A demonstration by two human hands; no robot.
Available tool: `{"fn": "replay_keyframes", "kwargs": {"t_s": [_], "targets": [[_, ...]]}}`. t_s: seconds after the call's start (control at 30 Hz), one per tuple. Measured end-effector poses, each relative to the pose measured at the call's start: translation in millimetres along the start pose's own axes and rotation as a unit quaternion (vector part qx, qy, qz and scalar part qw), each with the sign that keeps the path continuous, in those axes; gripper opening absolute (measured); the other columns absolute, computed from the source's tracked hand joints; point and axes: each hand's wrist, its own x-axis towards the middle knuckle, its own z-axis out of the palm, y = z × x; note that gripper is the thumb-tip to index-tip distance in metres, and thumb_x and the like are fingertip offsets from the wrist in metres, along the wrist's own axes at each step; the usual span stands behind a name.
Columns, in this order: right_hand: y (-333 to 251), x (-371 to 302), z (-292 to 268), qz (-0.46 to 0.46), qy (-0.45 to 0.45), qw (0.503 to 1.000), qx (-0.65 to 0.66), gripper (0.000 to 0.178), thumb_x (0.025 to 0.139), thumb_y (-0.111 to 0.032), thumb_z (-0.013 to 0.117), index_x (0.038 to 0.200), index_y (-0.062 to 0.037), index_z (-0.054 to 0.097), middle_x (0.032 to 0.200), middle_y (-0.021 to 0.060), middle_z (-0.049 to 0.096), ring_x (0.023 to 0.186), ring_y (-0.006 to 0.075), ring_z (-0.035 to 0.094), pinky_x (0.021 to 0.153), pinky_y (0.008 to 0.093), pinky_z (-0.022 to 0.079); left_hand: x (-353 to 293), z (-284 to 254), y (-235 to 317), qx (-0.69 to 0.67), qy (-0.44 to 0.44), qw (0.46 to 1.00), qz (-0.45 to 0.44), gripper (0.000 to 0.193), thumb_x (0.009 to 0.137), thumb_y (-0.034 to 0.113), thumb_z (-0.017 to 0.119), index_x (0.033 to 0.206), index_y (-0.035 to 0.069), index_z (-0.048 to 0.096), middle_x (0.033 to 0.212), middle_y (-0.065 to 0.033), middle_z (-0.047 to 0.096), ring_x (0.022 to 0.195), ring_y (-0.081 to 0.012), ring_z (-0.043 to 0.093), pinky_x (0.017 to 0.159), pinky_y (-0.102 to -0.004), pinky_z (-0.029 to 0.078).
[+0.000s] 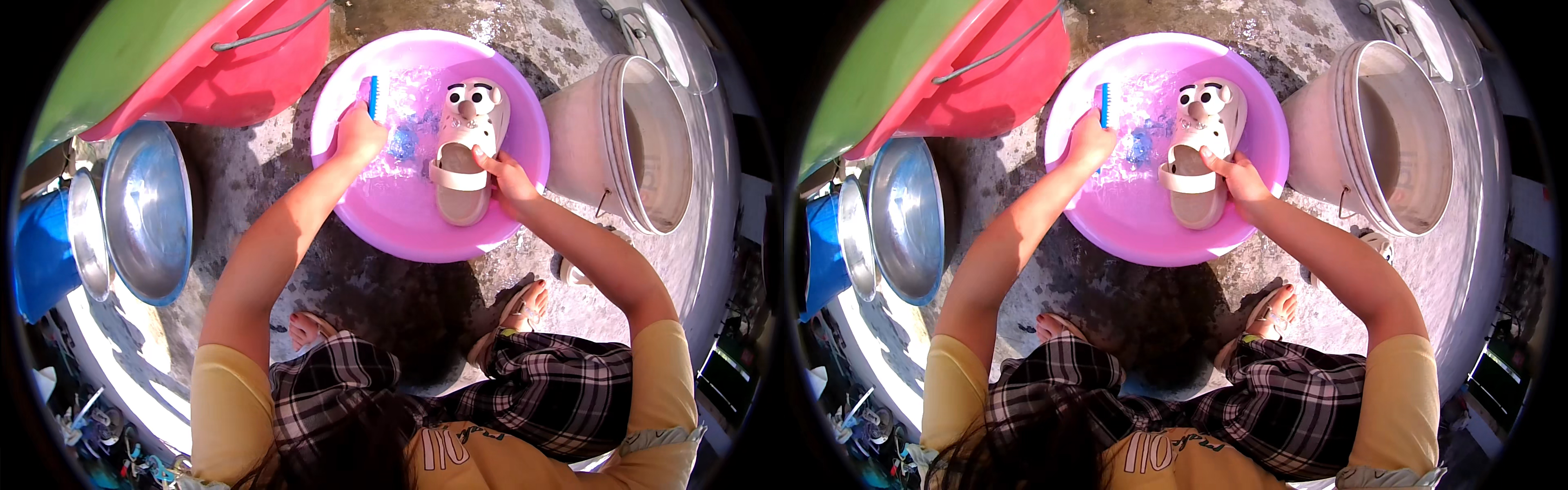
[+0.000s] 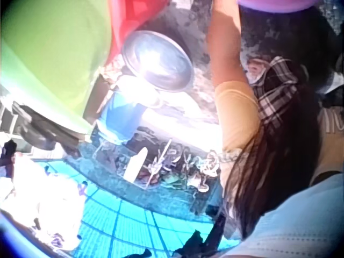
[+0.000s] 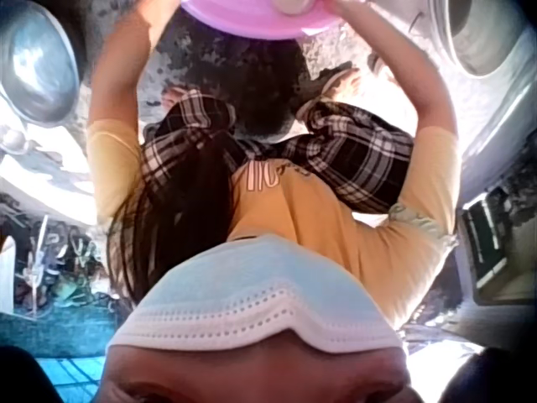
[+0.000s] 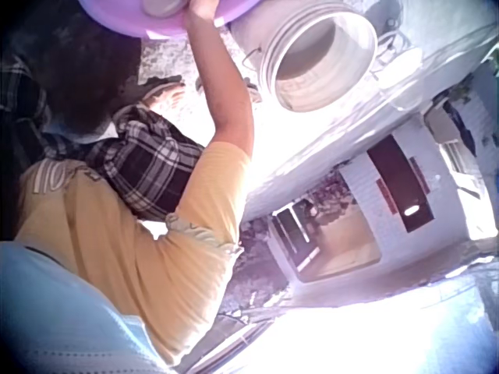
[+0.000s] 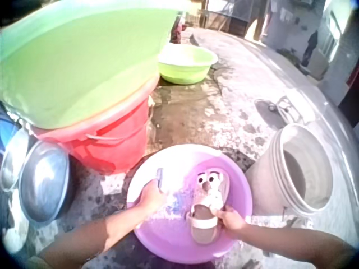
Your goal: The person washes a pair of white character-themed clogs and a pair of beige slides using a blue brush and water from a pink basin. They scrub the shoes thoroughly, rinse them, and then place the cleaned footwear on the ground to dry.
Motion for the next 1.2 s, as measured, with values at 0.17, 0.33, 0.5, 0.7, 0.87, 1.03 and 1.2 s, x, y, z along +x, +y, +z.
{"fn": "replay_keyframes", "kwargs": {"t_s": [0.17,0.33,0.5,0.7,0.87,1.03,1.2], "targets": [[16.3,21.1,-3.3,-0.038,0.074,0.991,-0.103,0.068,0.076,-0.038,0.065,0.122,0.0007,0.032,0.109,0.0147,0.051,0.1,0.0243,0.052,0.084,0.0359,0.043,1.5,-9.4,59.6,-0.536,-0.32,0.754,-0.206,0.026,0.077,0.006,0.054,0.101,-0.004,0.051,0.087,-0.0161,0.059,0.086,-0.0261,0.06,0.074,-0.037,0.048],[5.9,8.3,-5.0,-0.026,0.043,0.996,-0.075,0.068,0.073,-0.039,0.068,0.116,0.0017,0.036,0.105,0.0143,0.053,0.093,0.0237,0.056,0.079,0.0357,0.047,6.5,-20.4,83.1,-0.412,-0.314,0.85,-0.093,0.026,0.081,0.012,0.053,0.1,-0.006,0.05,0.091,-0.0178,0.058,0.083,-0.0248,0.06,0.07,-0.0352,0.049],[-8.0,-6.7,6.0,-0.051,0.08,0.993,-0.068,0.079,0.064,-0.04,0.075,0.111,0.0097,0.034,0.103,0.0199,0.052,0.088,0.0228,0.057,0.077,0.032,0.047,11.3,-1.5,14.2,0.017,-0.023,1.0,-0.01,0.028,0.077,0.017,0.057,0.095,-0.004,0.051,0.092,-0.0227,0.054,0.083,-0.0371,0.055,0.072,-0.0408,0.046],[1.6,5.5,21.6,-0.07,0.182,0.953,-0.23,0.09,0.061,-0.045,0.075,0.113,0.0104,0.028,0.105,0.023,0.05,0.094,0.0276,0.055,0.079,0.0341,0.046,4.7,-2.3,54.2,-0.646,-0.292,0.652,-0.269,0.024,0.088,0.015,0.046,0.101,-0.005,0.048,0.102,-0.0191,0.053,0.098,-0.0299,0.054,0.085,-0.0383,0.045],[11.7,23.8,11.3,-0.05,0.183,0.94,-0.283,0.092,0.059,-0.049,0.074,0.113,0.0116,0.031,0.107,0.0249,0.05,0.096,0.0307,0.054,0.081,0.0352,0.045,-2.2,-27.0,135.7,-0.444,-0.387,0.808,0.017,0.027,0.088,0.014,0.047,0.109,-0.003,0.046,0.099,-0.0173,0.056,0.095,-0.0274,0.056,0.081,-0.0375,0.046],[-16.0,-13.5,10.9,-0.07,0.06,0.989,-0.115,0.08,0.065,-0.038,0.075,0.114,0.0093,0.034,0.103,0.0179,0.054,0.092,0.0232,0.056,0.076,0.0337,0.048,6.6,-29.2,65.7,0.09,-0.083,0.99,0.073,0.051,0.079,0.013,0.053,0.123,-0.002,0.032,0.097,-0.0249,0.053,0.088,-0.0351,0.056,0.073,-0.0412,0.047],[-9.8,5.3,-1.6,-0.04,-0.044,0.996,-0.06,0.068,0.069,-0.034,0.073,0.112,0.0063,0.04,0.097,0.0144,0.057,0.09,0.0214,0.057,0.077,0.0334,0.048,-19.4,2.3,12.2,0.009,-0.245,0.969,-0.031,0.06,0.086,0.011,0.046,0.136,0.005,0.014,0.086,-0.0161,0.056,0.081,-0.0285,0.058,0.071,-0.0358,0.046]]}}
